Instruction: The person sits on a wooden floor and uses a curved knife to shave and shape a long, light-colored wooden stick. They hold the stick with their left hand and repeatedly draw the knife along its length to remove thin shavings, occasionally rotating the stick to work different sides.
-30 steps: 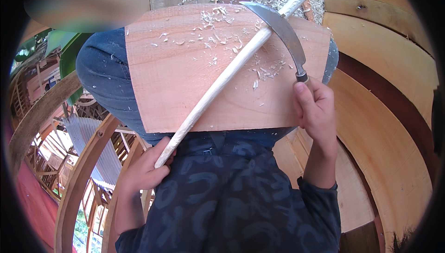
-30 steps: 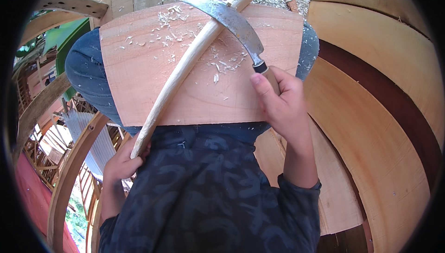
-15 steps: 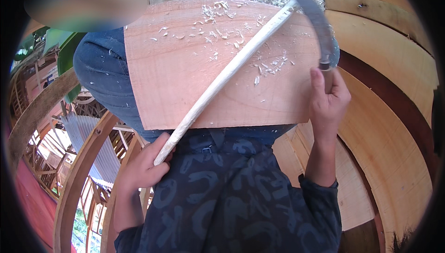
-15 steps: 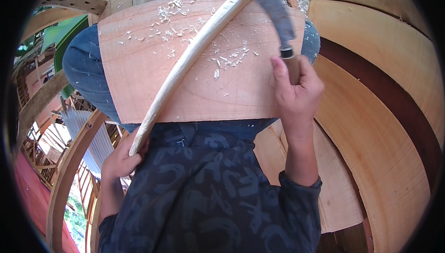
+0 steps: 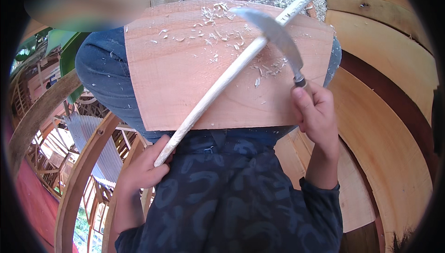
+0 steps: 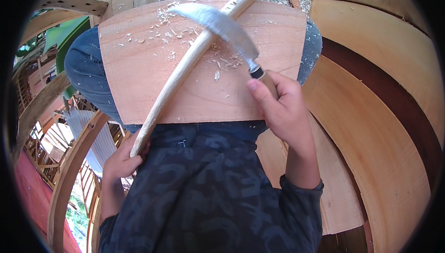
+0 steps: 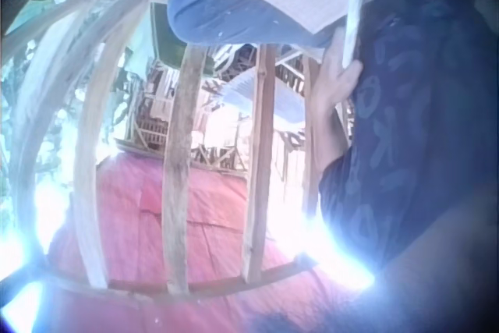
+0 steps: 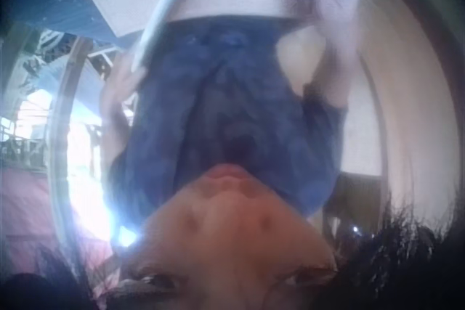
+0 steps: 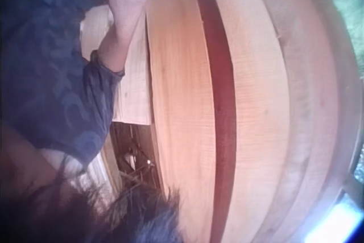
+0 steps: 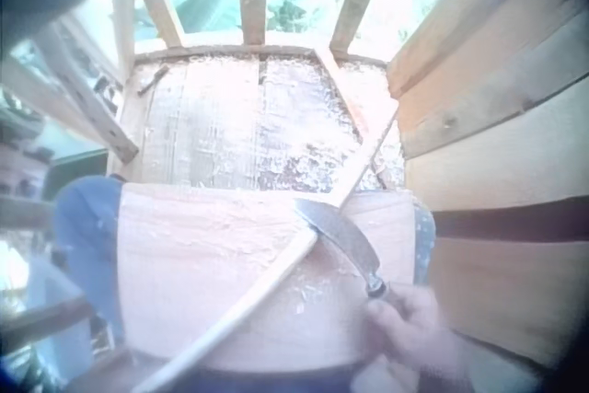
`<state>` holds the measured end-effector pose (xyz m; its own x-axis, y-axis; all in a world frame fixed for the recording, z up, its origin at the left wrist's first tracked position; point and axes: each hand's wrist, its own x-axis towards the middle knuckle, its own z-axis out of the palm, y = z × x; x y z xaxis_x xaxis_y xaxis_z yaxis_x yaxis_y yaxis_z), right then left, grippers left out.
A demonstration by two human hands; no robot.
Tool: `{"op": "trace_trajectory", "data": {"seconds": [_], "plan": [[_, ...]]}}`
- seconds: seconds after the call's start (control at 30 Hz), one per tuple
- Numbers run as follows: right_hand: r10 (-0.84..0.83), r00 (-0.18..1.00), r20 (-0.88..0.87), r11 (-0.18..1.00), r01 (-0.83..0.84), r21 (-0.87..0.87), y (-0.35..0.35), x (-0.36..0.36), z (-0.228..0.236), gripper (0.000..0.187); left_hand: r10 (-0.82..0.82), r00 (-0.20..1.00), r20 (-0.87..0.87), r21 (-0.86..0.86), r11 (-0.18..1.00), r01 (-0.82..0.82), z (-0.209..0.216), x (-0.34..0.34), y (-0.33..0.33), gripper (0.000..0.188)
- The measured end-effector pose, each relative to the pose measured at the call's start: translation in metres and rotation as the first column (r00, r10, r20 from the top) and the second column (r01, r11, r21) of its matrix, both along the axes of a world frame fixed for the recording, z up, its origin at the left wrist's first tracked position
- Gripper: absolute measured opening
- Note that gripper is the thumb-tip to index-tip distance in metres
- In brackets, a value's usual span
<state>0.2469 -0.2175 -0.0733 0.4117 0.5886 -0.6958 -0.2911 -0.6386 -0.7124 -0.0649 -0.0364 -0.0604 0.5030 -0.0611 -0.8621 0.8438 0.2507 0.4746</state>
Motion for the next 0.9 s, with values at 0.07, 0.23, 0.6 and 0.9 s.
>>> {"op": "trace_trajectory", "data": {"seconds": [0.07,0.23,0.6,0.9], "plan": [[-0.028,0.999,0.04,0.999,0.029,-0.015,-0.001,0.004,0.001,0.031,-0.02,1.0,0.02,0.031,0.999,0.02,-0.002,-0.003,-0.002,0.046],[-0.088,0.99,0.112,0.996,0.09,-0.007,0.001,0.003,-0.001,0.033,0.017,0.997,0.073,0.028,0.999,-0.019,0.001,0.01,-0.003,0.033],[-0.195,0.811,0.552,0.981,0.151,0.124,-0.015,0.026,-0.021,0.024,0.026,0.999,0.023,-0.009,1.0,-0.026,-0.002,-0.003,0.0,0.044],[-0.071,0.992,0.1,0.997,0.07,0.018,-0.003,0.019,-0.007,0.033,-0.013,0.999,0.04,0.02,1.0,0.012,0.003,0.003,0.002,0.039]]}}
